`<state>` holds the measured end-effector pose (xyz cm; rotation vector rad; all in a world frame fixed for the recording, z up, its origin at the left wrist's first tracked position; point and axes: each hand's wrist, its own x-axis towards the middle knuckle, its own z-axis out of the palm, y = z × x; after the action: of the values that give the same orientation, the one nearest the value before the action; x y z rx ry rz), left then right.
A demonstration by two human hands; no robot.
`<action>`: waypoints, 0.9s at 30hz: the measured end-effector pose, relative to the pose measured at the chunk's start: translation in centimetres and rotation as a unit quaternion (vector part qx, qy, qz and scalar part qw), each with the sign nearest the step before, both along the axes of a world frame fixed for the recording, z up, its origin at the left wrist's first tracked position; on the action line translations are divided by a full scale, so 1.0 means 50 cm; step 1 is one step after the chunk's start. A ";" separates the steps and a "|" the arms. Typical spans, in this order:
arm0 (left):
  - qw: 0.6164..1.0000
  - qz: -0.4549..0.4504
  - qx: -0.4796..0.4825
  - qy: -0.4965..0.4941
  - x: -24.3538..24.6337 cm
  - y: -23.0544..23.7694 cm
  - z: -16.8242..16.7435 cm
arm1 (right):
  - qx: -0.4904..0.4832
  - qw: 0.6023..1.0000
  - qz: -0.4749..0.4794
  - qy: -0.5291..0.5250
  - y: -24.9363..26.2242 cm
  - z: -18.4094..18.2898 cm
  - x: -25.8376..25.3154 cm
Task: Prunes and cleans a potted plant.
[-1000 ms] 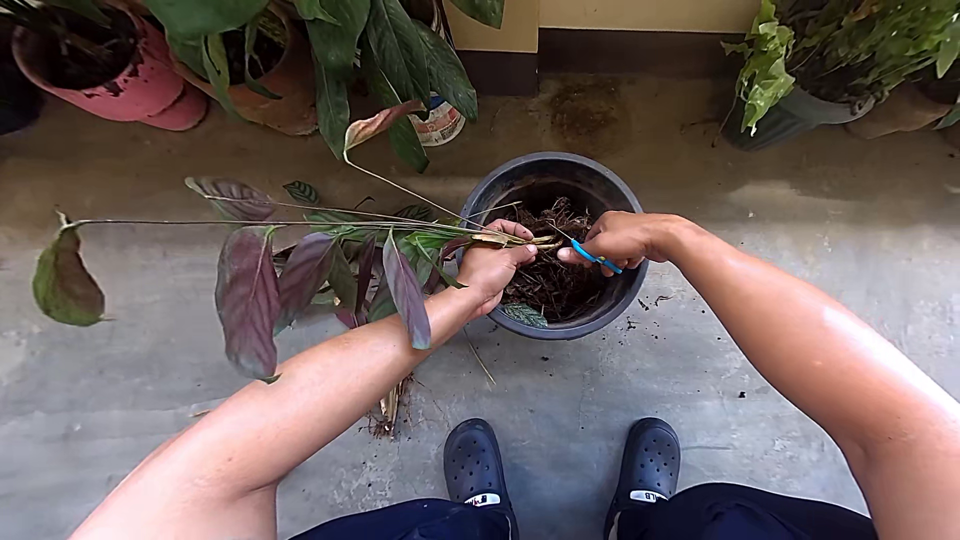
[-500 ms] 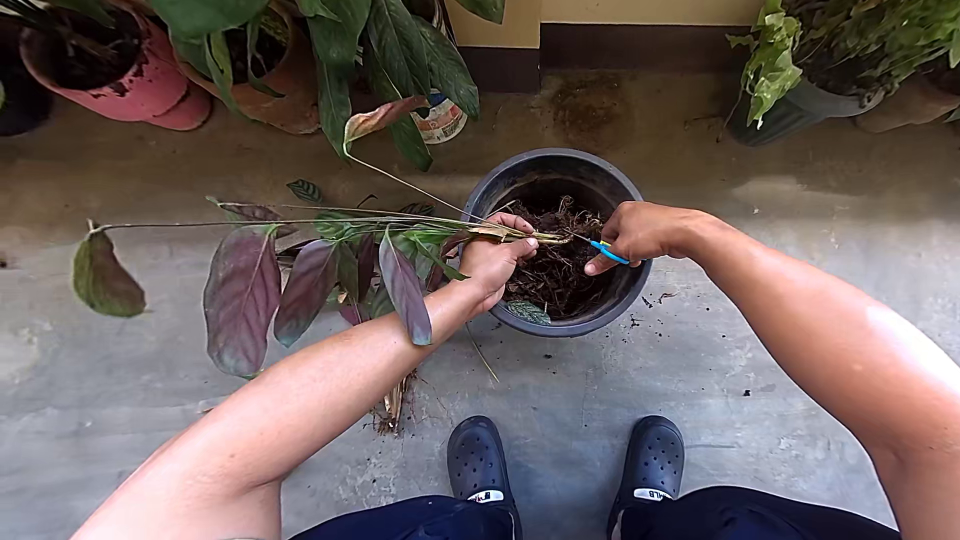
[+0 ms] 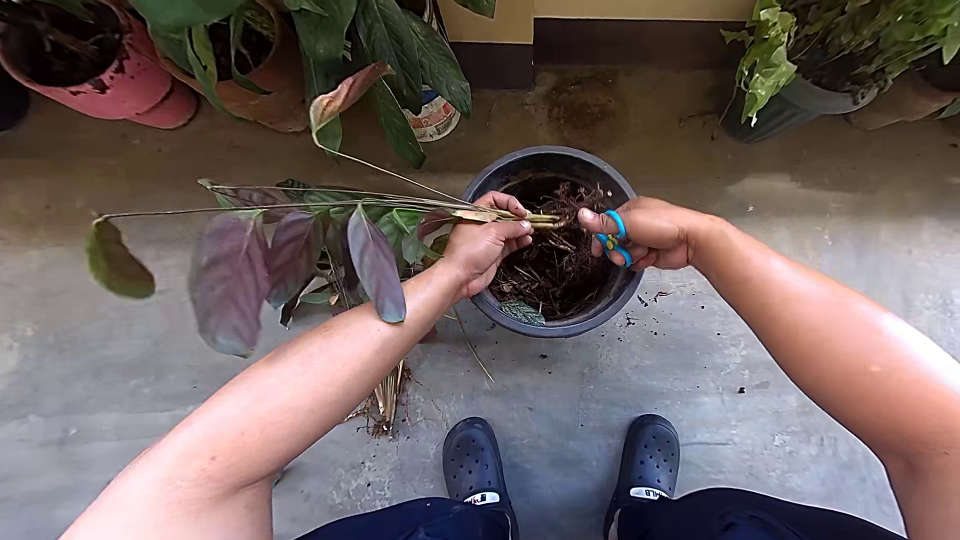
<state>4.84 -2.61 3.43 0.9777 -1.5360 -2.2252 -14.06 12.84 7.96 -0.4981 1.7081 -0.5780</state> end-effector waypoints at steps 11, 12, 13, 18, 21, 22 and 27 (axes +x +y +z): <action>0.994 0.036 -0.049 -0.093 -0.024 0.048 -0.047 | 0.050 0.995 0.088 0.001 0.009 0.002 -0.014; 0.994 0.035 -0.056 -0.091 -0.021 0.048 -0.050 | 0.056 0.994 0.097 0.020 0.005 0.007 -0.014; 0.993 0.033 -0.062 -0.090 -0.018 0.047 -0.052 | 0.058 0.993 0.095 0.042 -0.001 0.009 -0.014; 0.992 -0.009 -0.110 -0.068 -0.009 0.032 -0.054 | 0.058 0.991 0.045 0.113 -0.029 0.011 -0.029; 0.990 -0.024 -0.136 -0.028 -0.005 0.002 -0.032 | 0.068 0.983 0.055 0.161 -0.031 0.013 -0.037; 0.990 -0.024 -0.139 -0.020 -0.005 -0.009 -0.016 | 0.064 0.983 0.062 0.163 -0.028 0.017 -0.042; 0.994 0.023 -0.108 -0.022 -0.034 -0.038 0.024 | 0.023 0.985 0.125 0.120 -0.007 0.069 -0.056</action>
<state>3.13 -4.51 4.64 0.9922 -1.7120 -1.9684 -16.85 12.51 11.41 -0.7609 1.8460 -0.3047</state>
